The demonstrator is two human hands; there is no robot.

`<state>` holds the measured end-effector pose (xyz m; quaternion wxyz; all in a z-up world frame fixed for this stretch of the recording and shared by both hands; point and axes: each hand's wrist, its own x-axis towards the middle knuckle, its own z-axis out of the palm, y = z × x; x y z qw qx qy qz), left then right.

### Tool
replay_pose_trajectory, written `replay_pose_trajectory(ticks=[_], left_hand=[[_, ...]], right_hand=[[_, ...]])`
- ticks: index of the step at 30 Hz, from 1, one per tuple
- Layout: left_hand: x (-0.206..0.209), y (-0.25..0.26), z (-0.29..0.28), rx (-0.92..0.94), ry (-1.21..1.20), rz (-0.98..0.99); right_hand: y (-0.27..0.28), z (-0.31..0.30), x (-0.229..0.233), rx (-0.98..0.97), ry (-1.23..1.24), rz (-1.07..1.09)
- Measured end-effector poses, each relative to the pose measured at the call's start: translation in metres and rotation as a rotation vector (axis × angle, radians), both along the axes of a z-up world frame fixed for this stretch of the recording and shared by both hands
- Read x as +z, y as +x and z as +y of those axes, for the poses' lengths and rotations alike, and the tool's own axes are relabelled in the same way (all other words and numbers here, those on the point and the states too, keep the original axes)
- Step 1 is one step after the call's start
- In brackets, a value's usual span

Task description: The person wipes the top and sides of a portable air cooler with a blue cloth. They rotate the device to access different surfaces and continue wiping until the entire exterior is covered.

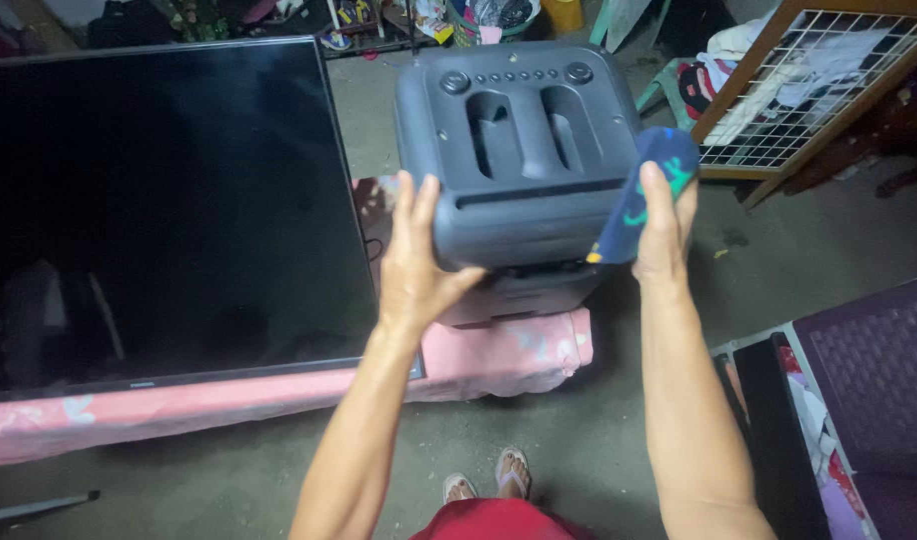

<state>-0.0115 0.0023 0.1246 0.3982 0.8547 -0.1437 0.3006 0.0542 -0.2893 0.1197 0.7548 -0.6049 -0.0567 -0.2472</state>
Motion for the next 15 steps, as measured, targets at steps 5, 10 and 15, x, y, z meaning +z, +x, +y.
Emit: replay_pose_trajectory(ticks=[5, 10, 15], left_hand=[[0.017, 0.020, 0.029, 0.003, 0.024, 0.056], [0.017, 0.010, 0.035, -0.023, 0.032, 0.096], [-0.001, -0.012, 0.031, -0.026, 0.012, 0.019]], right_hand=[[-0.002, 0.027, 0.014, -0.047, -0.083, 0.019], [-0.023, 0.041, 0.016, -0.109, -0.128, 0.000], [-0.056, 0.045, 0.013, -0.220, -0.357, -0.074]])
